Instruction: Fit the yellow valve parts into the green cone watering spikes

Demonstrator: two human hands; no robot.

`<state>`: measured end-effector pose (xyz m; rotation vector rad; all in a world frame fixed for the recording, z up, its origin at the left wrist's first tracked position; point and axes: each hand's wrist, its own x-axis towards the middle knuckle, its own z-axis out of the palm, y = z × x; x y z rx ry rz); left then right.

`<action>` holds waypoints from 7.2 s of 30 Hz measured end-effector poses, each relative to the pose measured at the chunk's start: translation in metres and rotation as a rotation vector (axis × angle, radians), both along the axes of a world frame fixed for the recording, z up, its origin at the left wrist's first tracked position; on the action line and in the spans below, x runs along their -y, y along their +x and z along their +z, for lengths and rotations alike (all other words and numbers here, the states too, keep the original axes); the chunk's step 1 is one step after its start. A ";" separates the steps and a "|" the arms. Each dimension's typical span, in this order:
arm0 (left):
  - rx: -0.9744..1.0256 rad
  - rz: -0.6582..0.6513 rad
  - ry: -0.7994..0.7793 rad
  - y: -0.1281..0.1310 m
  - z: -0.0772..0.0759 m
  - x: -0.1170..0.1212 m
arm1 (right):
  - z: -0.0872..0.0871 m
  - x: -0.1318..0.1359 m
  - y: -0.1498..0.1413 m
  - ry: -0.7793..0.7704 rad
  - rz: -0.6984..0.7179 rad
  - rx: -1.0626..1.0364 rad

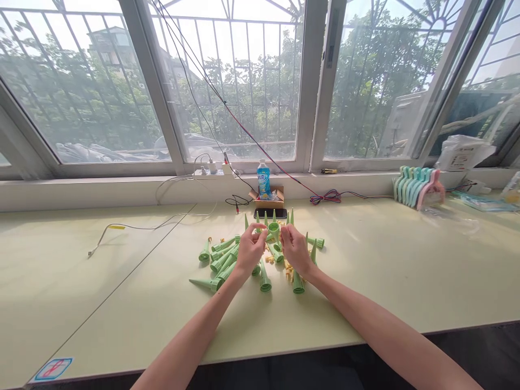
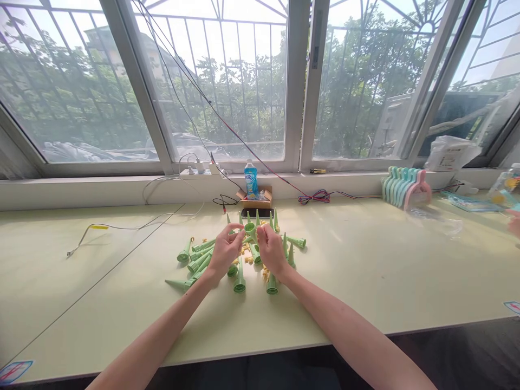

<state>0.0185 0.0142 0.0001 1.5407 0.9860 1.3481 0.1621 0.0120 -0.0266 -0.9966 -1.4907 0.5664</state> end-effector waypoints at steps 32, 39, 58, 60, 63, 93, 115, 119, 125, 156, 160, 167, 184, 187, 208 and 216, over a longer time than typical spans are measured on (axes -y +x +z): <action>0.000 -0.301 -0.162 -0.001 0.007 0.004 | -0.001 -0.002 0.002 0.014 0.079 0.068; -0.119 -0.284 -0.030 -0.002 0.006 0.004 | 0.002 -0.004 0.004 0.012 -0.018 0.110; -0.420 0.003 0.408 0.004 -0.010 0.001 | 0.004 -0.001 0.001 0.015 -0.071 0.043; -0.344 0.058 0.395 0.006 -0.007 0.003 | 0.002 -0.001 0.002 0.008 -0.075 0.029; -0.269 0.120 0.277 0.006 -0.003 0.004 | 0.000 -0.002 0.002 0.019 -0.062 0.029; -0.085 -0.243 0.029 0.001 0.006 0.008 | 0.001 -0.002 0.005 -0.052 -0.008 -0.019; 0.007 -0.090 -0.068 0.001 0.006 0.003 | 0.001 0.001 0.003 0.067 0.051 0.086; 0.065 -0.229 -0.264 -0.003 0.006 -0.001 | 0.001 0.001 0.004 0.124 0.118 0.194; 0.092 -0.317 -0.257 -0.005 0.008 -0.001 | -0.001 -0.001 0.005 0.104 0.131 0.167; -0.118 0.138 0.082 -0.001 -0.002 -0.001 | -0.002 -0.005 0.004 0.041 -0.026 0.059; -0.060 0.103 0.010 0.001 -0.001 -0.001 | -0.001 -0.004 0.005 0.041 -0.008 0.085; 0.012 -0.002 -0.131 0.002 0.002 -0.001 | -0.001 -0.005 0.006 0.074 0.048 0.152; 0.079 -0.227 -0.250 -0.002 0.006 0.001 | -0.006 -0.008 0.006 0.058 0.079 0.159; 0.049 -0.228 -0.225 -0.003 0.006 0.001 | -0.006 -0.008 0.006 0.044 0.074 0.138; -0.075 -0.078 0.053 0.003 0.005 0.002 | 0.001 -0.003 0.003 -0.017 0.023 -0.012; 0.020 -0.158 -0.168 -0.002 0.007 0.001 | 0.000 -0.001 0.004 0.067 0.133 0.165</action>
